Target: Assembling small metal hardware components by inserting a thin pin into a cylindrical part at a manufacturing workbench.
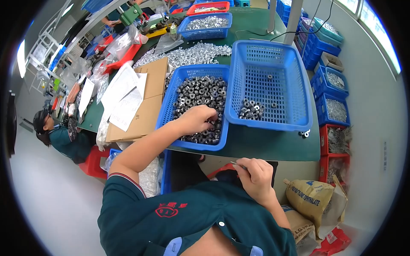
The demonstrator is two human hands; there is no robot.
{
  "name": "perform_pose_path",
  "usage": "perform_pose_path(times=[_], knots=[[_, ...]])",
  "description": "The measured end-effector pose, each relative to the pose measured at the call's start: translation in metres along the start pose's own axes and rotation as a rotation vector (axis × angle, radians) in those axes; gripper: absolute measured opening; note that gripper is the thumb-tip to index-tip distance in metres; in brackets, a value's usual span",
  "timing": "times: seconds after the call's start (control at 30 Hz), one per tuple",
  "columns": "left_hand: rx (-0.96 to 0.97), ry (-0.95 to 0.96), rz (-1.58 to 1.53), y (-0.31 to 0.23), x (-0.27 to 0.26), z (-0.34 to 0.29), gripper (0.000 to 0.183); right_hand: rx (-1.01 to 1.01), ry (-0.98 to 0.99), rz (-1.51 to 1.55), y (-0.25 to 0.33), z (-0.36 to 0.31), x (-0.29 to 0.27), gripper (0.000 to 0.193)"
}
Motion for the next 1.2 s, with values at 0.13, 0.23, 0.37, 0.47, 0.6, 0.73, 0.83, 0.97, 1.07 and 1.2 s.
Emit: perform_pose_path(times=[0.13, 0.23, 0.37, 0.47, 0.6, 0.73, 0.83, 0.97, 1.07, 1.2], knots=[[-0.102, -0.114, -0.256, -0.017, -0.025, -0.007, 0.022, -0.011, -0.024, -0.012, 0.001, 0.002, 0.001, 0.015], [-0.166, -0.176, -0.679, -0.036, -0.031, -0.028, 0.018, 0.018, -0.01, 0.003, -0.001, 0.004, 0.005, 0.015], [0.012, -0.233, -1.282, -0.053, -0.014, -0.055, 0.022, -0.007, -0.046, 0.096, 0.011, 0.028, 0.007, 0.018], [-0.07, -0.302, -1.34, -0.062, -0.001, -0.065, 0.021, -0.036, -0.043, 0.116, 0.017, 0.043, 0.013, 0.02], [-0.09, -0.332, -1.389, -0.069, 0.011, -0.074, 0.024, -0.133, -0.034, 0.1, 0.021, 0.049, 0.027, 0.021], [-0.065, -0.373, -1.405, -0.074, 0.015, -0.078, 0.027, -0.201, -0.057, 0.039, 0.023, 0.046, 0.035, 0.021], [-0.07, -0.392, -1.338, -0.072, 0.016, -0.084, 0.029, -0.275, -0.036, -0.057, 0.028, 0.046, 0.034, 0.02], [-0.068, -0.406, -1.208, -0.074, 0.015, -0.083, 0.025, -0.392, -0.047, -0.128, 0.029, 0.048, 0.032, 0.02], [-0.08, -0.382, -1.23, -0.074, 0.012, -0.084, 0.023, -0.444, -0.054, -0.133, 0.028, 0.048, 0.032, 0.021], [-0.072, -0.375, -1.213, -0.071, 0.013, -0.085, 0.023, -0.451, -0.06, -0.1, 0.025, 0.047, 0.037, 0.019]])
Point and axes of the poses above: each hand's wrist, its own z-axis towards the middle knuckle, its own x-axis out of the palm, y = z × x, the point moved 1 cm from there along z, towards the middle knuckle, and after that the axes turned 4 degrees about -z, right-handed, at the moved point
